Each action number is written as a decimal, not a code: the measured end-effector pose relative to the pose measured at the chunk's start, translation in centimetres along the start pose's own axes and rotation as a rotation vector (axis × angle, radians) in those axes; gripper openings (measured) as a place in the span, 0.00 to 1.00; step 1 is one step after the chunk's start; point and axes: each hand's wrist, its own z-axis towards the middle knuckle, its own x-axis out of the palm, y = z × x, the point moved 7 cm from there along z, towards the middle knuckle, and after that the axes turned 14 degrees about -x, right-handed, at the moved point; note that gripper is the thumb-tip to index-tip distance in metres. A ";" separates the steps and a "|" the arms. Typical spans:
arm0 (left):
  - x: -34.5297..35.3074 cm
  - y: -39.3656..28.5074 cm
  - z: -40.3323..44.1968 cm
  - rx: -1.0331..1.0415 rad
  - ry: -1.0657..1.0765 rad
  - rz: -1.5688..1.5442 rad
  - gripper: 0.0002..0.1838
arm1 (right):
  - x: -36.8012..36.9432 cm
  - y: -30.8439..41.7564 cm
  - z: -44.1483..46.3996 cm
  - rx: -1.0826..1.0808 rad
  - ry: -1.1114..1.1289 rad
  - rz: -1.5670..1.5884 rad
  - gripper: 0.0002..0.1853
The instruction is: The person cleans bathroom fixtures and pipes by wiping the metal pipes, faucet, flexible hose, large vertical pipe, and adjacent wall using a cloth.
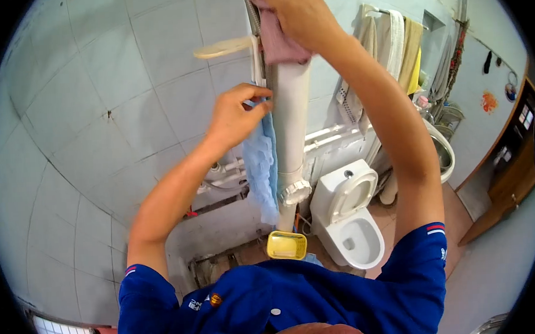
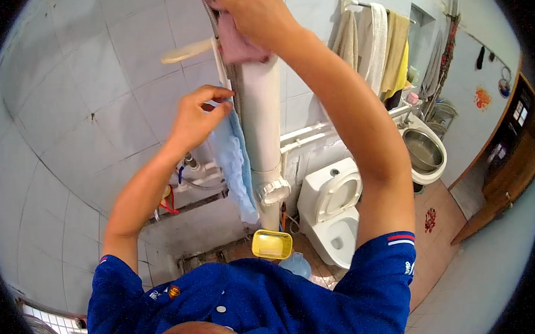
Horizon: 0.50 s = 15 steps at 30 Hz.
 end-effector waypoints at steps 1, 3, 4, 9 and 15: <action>-0.2 0.5 -0.3 -0.002 -0.025 -0.023 0.12 | -0.6 1.0 -0.8 -0.002 0.002 0.016 0.14; -0.9 1.6 -0.6 -0.063 -0.051 -0.027 0.12 | -0.4 2.5 -3.0 0.035 0.111 0.246 0.14; -1.4 2.3 -0.5 -0.104 -0.080 -0.031 0.12 | -0.5 3.0 -3.4 0.035 0.114 0.261 0.14; -2.2 3.8 1.0 -0.238 -0.090 -0.347 0.20 | -3.3 1.1 -2.0 0.424 -0.363 0.105 0.15; -2.6 4.8 2.4 -0.252 -0.036 -0.805 0.28 | 1.9 3.5 4.9 0.180 0.178 0.114 0.11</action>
